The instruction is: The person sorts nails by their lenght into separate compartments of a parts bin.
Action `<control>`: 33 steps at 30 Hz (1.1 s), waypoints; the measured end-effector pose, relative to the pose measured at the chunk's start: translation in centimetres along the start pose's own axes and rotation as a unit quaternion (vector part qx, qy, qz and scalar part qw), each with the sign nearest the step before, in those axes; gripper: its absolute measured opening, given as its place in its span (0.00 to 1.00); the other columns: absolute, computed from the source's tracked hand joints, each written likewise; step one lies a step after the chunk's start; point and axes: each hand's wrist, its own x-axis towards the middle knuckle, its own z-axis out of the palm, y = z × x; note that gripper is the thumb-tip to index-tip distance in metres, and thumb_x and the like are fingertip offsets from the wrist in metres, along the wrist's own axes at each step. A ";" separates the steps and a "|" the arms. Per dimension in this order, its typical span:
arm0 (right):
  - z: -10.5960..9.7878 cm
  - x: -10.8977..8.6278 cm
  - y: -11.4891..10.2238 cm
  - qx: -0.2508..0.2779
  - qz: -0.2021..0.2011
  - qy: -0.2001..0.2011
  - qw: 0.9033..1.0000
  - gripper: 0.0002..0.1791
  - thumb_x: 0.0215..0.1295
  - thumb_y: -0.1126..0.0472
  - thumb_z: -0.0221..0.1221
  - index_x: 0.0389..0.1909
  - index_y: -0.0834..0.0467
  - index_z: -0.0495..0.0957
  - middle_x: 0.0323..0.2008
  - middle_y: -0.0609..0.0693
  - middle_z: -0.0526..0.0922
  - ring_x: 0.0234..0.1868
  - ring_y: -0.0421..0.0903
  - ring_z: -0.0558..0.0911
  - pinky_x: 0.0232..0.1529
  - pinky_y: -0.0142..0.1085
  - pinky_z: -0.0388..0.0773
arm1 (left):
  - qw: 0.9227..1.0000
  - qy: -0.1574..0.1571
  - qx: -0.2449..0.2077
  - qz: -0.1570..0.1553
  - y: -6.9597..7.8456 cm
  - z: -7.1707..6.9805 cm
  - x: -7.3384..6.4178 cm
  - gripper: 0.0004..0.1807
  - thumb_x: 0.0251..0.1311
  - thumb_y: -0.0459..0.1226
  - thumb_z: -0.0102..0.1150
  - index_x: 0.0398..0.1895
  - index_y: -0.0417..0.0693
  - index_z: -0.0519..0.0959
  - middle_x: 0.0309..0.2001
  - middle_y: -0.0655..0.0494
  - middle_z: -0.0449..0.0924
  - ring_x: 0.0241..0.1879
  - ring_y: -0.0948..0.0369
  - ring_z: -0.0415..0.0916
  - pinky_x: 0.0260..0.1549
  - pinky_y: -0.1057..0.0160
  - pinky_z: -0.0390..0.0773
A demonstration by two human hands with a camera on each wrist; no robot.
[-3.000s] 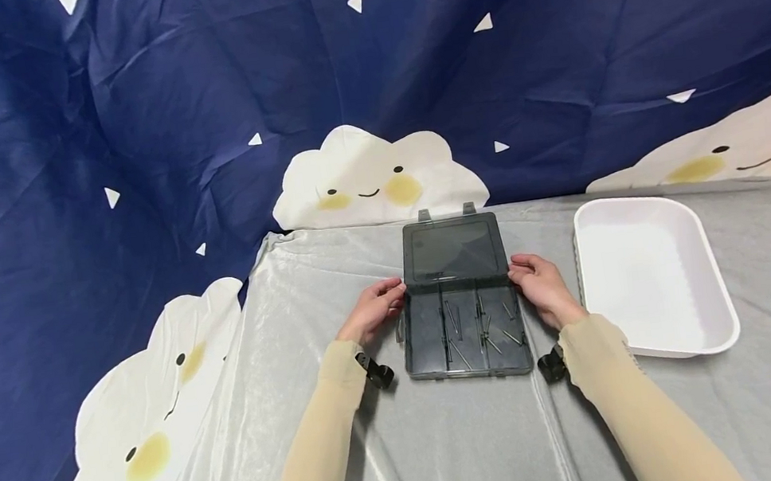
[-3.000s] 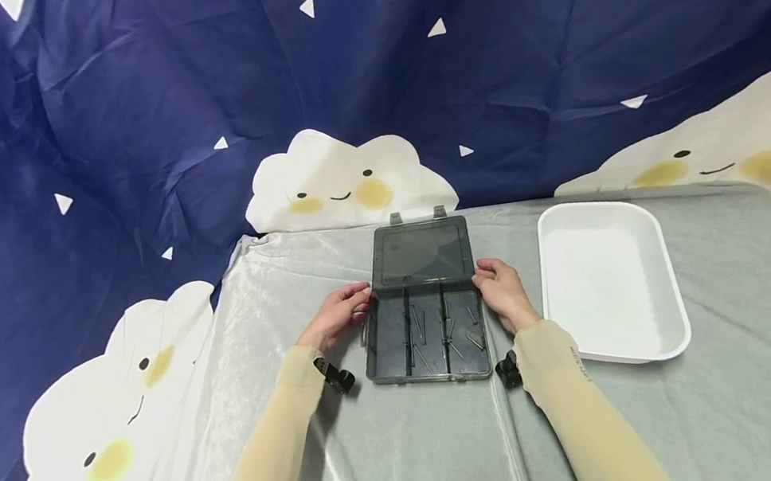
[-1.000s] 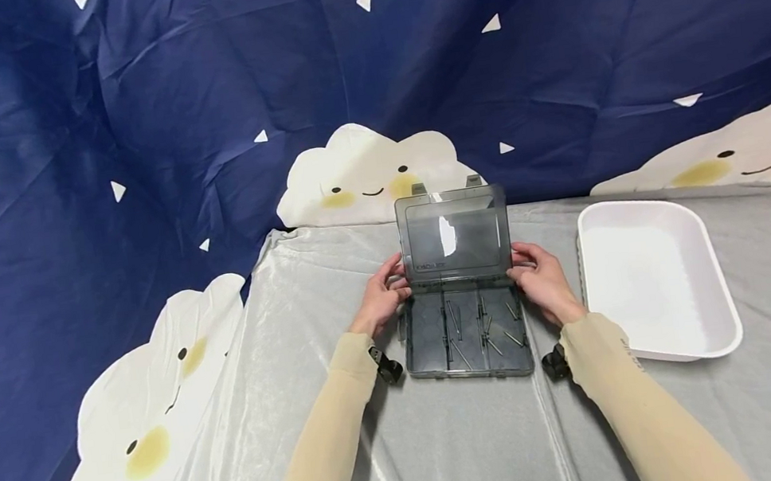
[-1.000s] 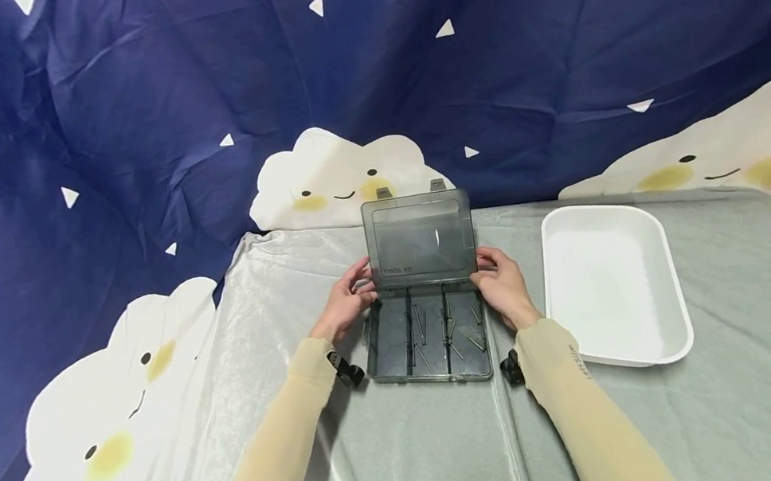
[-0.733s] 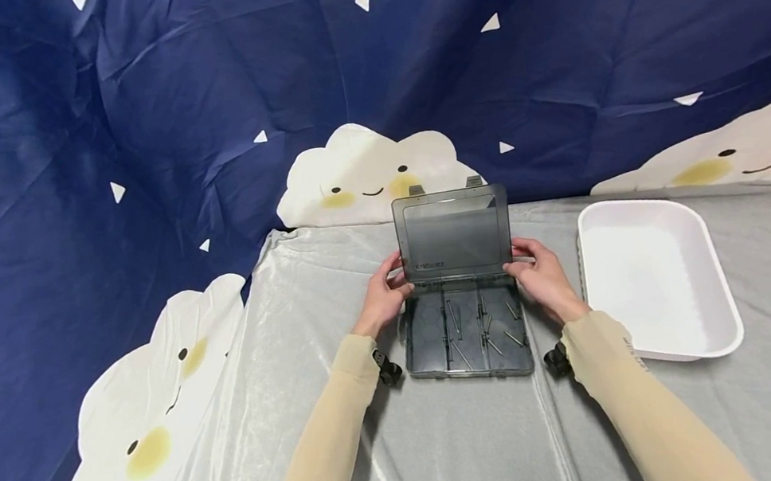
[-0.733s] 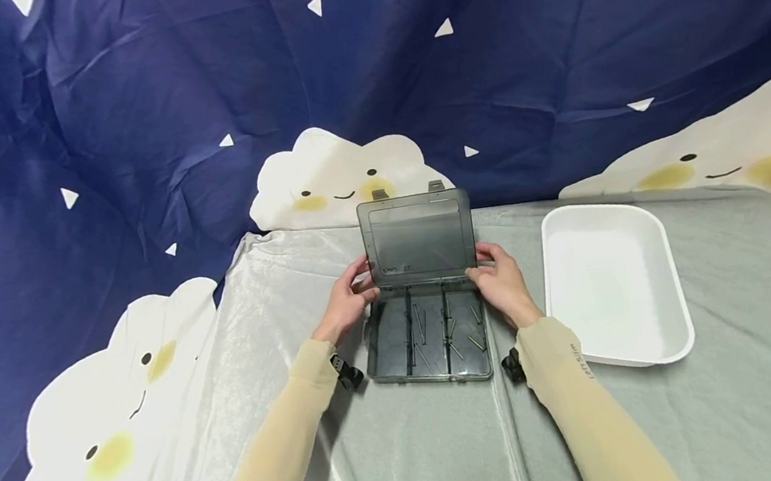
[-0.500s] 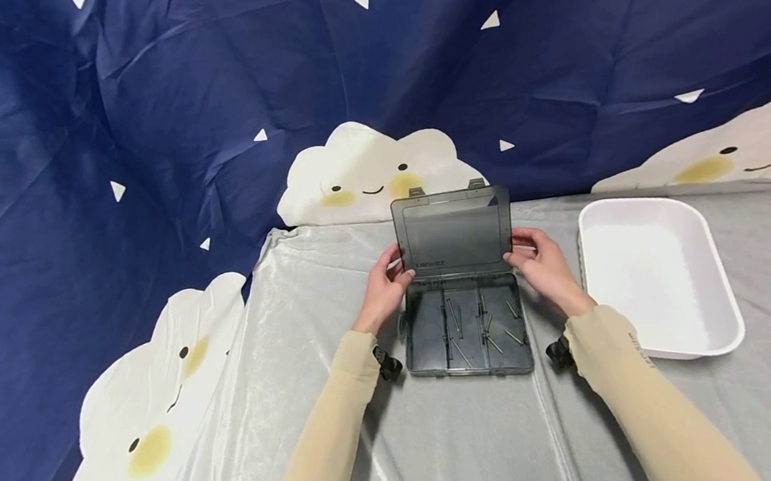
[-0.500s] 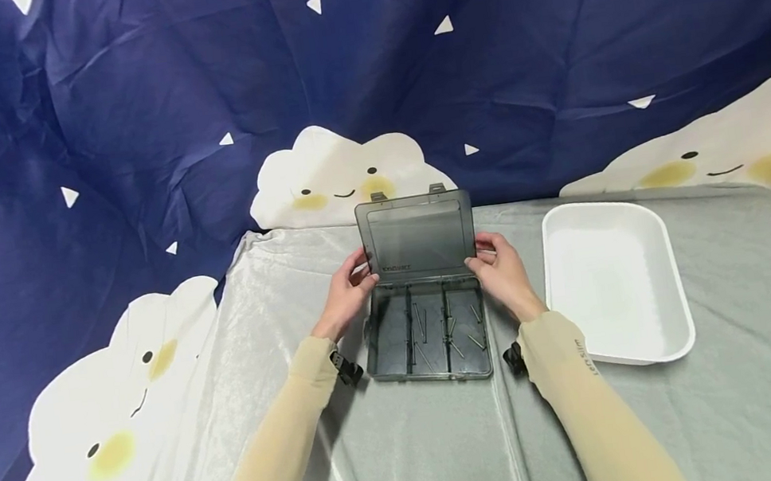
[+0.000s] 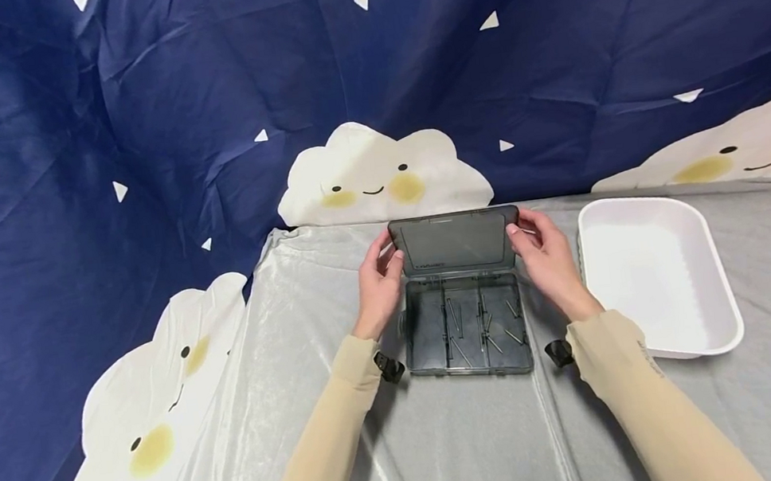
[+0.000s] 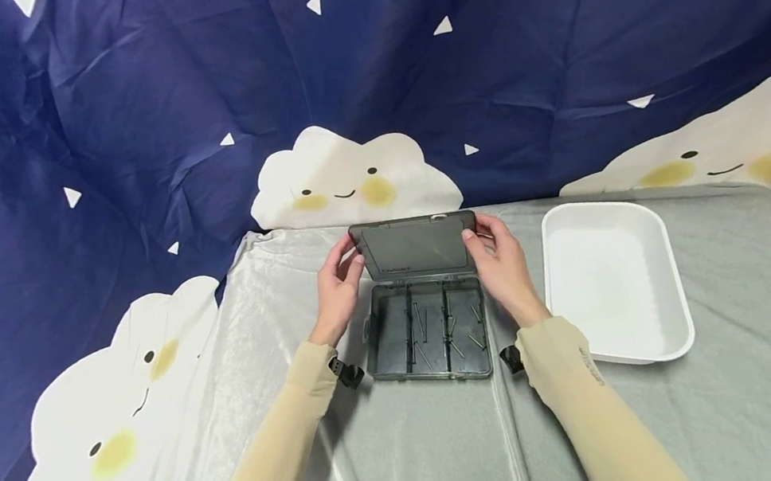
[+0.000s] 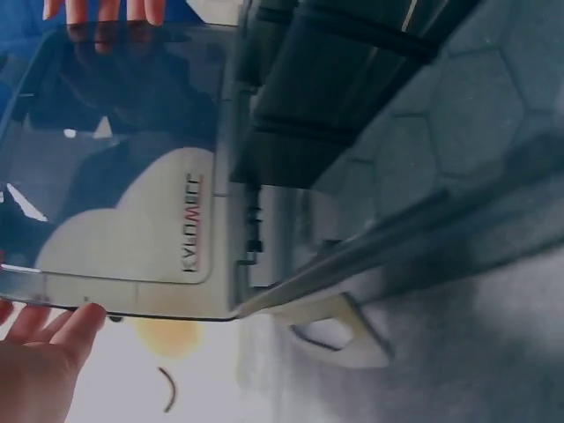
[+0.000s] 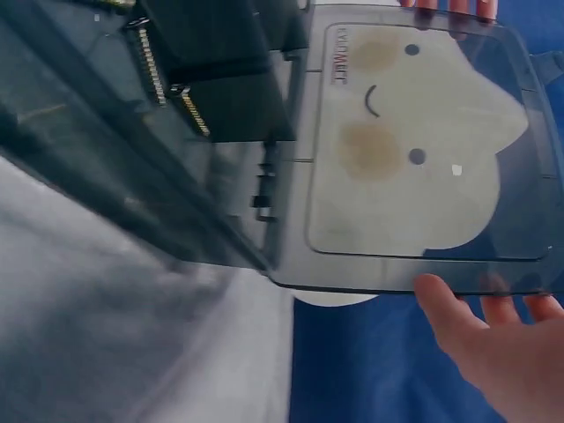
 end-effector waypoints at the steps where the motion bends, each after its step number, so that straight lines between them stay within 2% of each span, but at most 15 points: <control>1: 0.0 -0.1 -0.2 -0.008 -0.007 -0.002 1.000 0.27 0.74 0.57 0.48 0.69 0.65 0.61 0.61 0.64 0.70 0.50 0.31 0.75 0.47 0.12 0.74 | 1.000 0.001 -0.003 0.008 0.2 0.0 -0.1 0.27 0.67 0.26 0.49 0.69 0.35 0.62 0.66 0.36 0.66 0.64 0.43 0.68 0.65 0.54 0.74; 4: -0.1 -0.5 -0.7 -0.047 -0.029 -0.005 0.998 0.26 0.75 0.57 0.47 0.69 0.64 0.62 0.61 0.64 0.71 0.58 0.44 0.76 0.50 0.12 0.71 | 0.999 0.000 0.001 0.034 0.8 -0.2 -0.4 0.27 0.67 0.27 0.50 0.70 0.38 0.62 0.65 0.37 0.66 0.64 0.43 0.69 0.63 0.50 0.75; 7: -0.3 -1.0 -1.1 -0.089 -0.060 -0.009 0.994 0.24 0.75 0.57 0.48 0.68 0.62 0.64 0.60 0.63 0.72 0.61 0.55 0.74 0.49 0.12 0.70 | 0.997 -0.012 0.024 0.067 1.4 -0.5 -0.8 0.26 0.67 0.27 0.50 0.69 0.37 0.64 0.64 0.35 0.67 0.62 0.41 0.70 0.59 0.47 0.78; 10: -0.4 -1.6 -1.4 -0.123 -0.096 -0.016 0.988 0.22 0.74 0.59 0.49 0.65 0.61 0.68 0.58 0.61 0.75 0.58 0.56 0.76 0.47 0.11 0.69 | 0.994 -0.028 0.047 0.099 1.6 -0.8 -1.1 0.24 0.66 0.26 0.51 0.66 0.33 0.66 0.61 0.32 0.69 0.60 0.40 0.71 0.56 0.47 0.80; 13: -0.5 -2.1 -1.5 -0.168 -0.142 -0.018 0.975 0.18 0.74 0.61 0.49 0.60 0.61 0.74 0.55 0.60 0.78 0.51 0.53 0.79 0.44 0.13 0.70 | 0.989 -0.039 0.068 0.123 1.3 -1.1 -1.3 0.21 0.66 0.25 0.52 0.62 0.32 0.71 0.57 0.33 0.72 0.57 0.42 0.75 0.53 0.50 0.83; 16: -0.7 -2.7 -1.5 -0.215 -0.190 -0.021 0.958 0.16 0.72 0.64 0.50 0.56 0.62 0.77 0.50 0.59 0.81 0.46 0.52 0.79 0.44 0.25 0.76 | 0.985 -0.050 0.086 0.139 0.1 -1.6 -1.4 0.18 0.65 0.27 0.54 0.58 0.34 0.75 0.53 0.37 0.77 0.54 0.46 0.77 0.49 0.53 0.85; 19: -0.9 -3.2 -1.4 -0.243 -0.228 -0.035 0.942 0.14 0.70 0.67 0.52 0.54 0.62 0.78 0.49 0.59 0.81 0.48 0.55 0.80 0.48 0.42 0.78 | 0.979 -0.068 0.116 0.155 -0.9 -2.1 -1.5 0.16 0.66 0.28 0.54 0.55 0.37 0.78 0.51 0.41 0.79 0.53 0.50 0.78 0.48 0.56 0.86; 21: -1.0 -3.5 -1.3 -0.259 -0.250 -0.056 0.931 0.15 0.68 0.69 0.53 0.53 0.62 0.78 0.49 0.58 0.81 0.51 0.56 0.79 0.52 0.48 0.76 | 0.971 -0.086 0.138 0.173 -1.0 -2.4 -1.9 0.14 0.66 0.29 0.54 0.53 0.37 0.79 0.50 0.43 0.80 0.52 0.52 0.78 0.47 0.59 0.86; 25: -1.4 -4.2 -1.5 -0.277 -0.281 -0.111 0.912 0.16 0.64 0.74 0.55 0.51 0.61 0.79 0.49 0.56 0.82 0.52 0.54 0.79 0.56 0.47 0.76 | 0.951 -0.128 0.188 0.210 -1.0 -3.2 -2.6 0.13 0.66 0.30 0.55 0.52 0.39 0.80 0.50 0.47 0.81 0.52 0.54 0.78 0.54 0.62 0.83; 29: -1.8 -4.9 -1.8 -0.294 -0.294 -0.162 0.895 0.17 0.61 0.75 0.57 0.50 0.61 0.79 0.50 0.55 0.81 0.52 0.53 0.80 0.55 0.46 0.76 | 0.930 -0.166 0.225 0.239 -0.9 -4.0 -3.3 0.13 0.65 0.32 0.57 0.51 0.42 0.81 0.51 0.49 0.82 0.56 0.54 0.77 0.63 0.60 0.76; 33: -2.1 -5.6 -2.0 -0.316 -0.289 -0.200 0.881 0.17 0.61 0.74 0.58 0.50 0.60 0.78 0.49 0.53 0.81 0.51 0.51 0.80 0.53 0.47 0.78 | 0.914 -0.209 0.231 0.259 -0.7 -4.2 -3.8 0.11 0.64 0.31 0.57 0.48 0.41 0.82 0.51 0.49 0.82 0.57 0.55 0.77 0.64 0.61 0.75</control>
